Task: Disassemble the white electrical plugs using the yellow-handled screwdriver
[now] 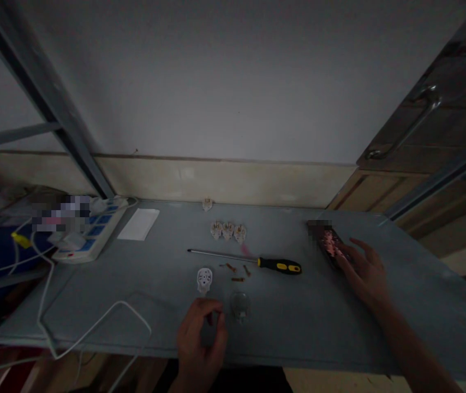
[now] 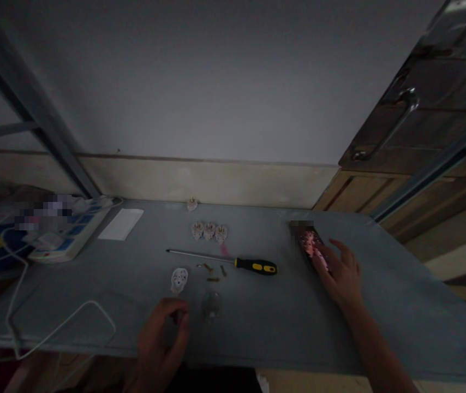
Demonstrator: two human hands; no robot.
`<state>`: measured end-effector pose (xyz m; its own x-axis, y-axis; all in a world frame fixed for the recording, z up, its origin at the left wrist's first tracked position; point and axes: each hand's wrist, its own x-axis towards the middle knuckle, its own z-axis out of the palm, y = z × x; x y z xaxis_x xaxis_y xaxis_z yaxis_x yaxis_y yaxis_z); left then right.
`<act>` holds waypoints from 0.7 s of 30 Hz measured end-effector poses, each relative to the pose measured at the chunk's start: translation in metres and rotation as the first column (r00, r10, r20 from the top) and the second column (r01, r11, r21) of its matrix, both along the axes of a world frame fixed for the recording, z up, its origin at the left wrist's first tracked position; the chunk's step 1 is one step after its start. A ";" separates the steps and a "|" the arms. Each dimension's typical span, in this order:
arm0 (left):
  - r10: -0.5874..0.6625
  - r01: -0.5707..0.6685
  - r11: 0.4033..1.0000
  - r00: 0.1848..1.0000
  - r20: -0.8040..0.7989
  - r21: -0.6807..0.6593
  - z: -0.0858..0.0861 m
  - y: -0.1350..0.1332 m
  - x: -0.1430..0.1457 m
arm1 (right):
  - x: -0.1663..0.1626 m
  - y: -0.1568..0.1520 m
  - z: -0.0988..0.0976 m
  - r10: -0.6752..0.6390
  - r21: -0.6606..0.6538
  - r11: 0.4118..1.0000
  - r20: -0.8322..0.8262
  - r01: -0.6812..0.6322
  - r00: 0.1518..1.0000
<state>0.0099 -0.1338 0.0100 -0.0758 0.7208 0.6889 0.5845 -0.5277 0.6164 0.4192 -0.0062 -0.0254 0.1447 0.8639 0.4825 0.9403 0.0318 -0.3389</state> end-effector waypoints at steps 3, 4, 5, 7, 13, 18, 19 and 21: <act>-0.014 0.014 1.000 1.000 0.014 0.009 0.000 0.000 0.000 | 0.002 -0.001 0.000 0.011 0.010 1.000 -0.049 -0.010 0.999; -0.017 0.017 1.000 1.000 0.011 0.007 0.000 0.000 0.000 | 0.005 0.000 0.000 0.009 0.019 1.000 -0.073 -0.007 0.997; -0.018 0.018 1.000 1.000 0.005 0.005 0.000 0.001 0.000 | 0.008 0.000 0.000 -0.002 0.031 0.999 -0.105 0.005 0.994; -0.016 0.016 1.000 1.000 -0.008 -0.005 -0.001 0.001 -0.001 | 0.019 0.001 -0.002 -0.048 0.051 0.997 -0.190 0.059 0.981; -0.035 0.035 0.999 0.999 -0.016 -0.038 -0.003 0.000 -0.001 | 0.056 0.008 -0.014 -0.132 -0.003 0.989 -0.424 0.145 0.896; -0.042 0.041 0.999 0.999 -0.013 -0.033 -0.001 0.001 -0.001 | 0.064 0.013 -0.016 -0.100 -0.074 0.994 -0.412 0.076 0.906; -0.043 0.043 0.998 0.999 -0.013 -0.040 0.000 0.002 0.000 | 0.064 0.014 -0.015 -0.095 -0.082 0.994 -0.399 0.068 0.912; -0.041 0.040 0.998 0.999 -0.011 -0.045 0.000 0.002 0.000 | 0.064 0.015 -0.012 -0.085 -0.091 0.994 -0.370 0.056 0.925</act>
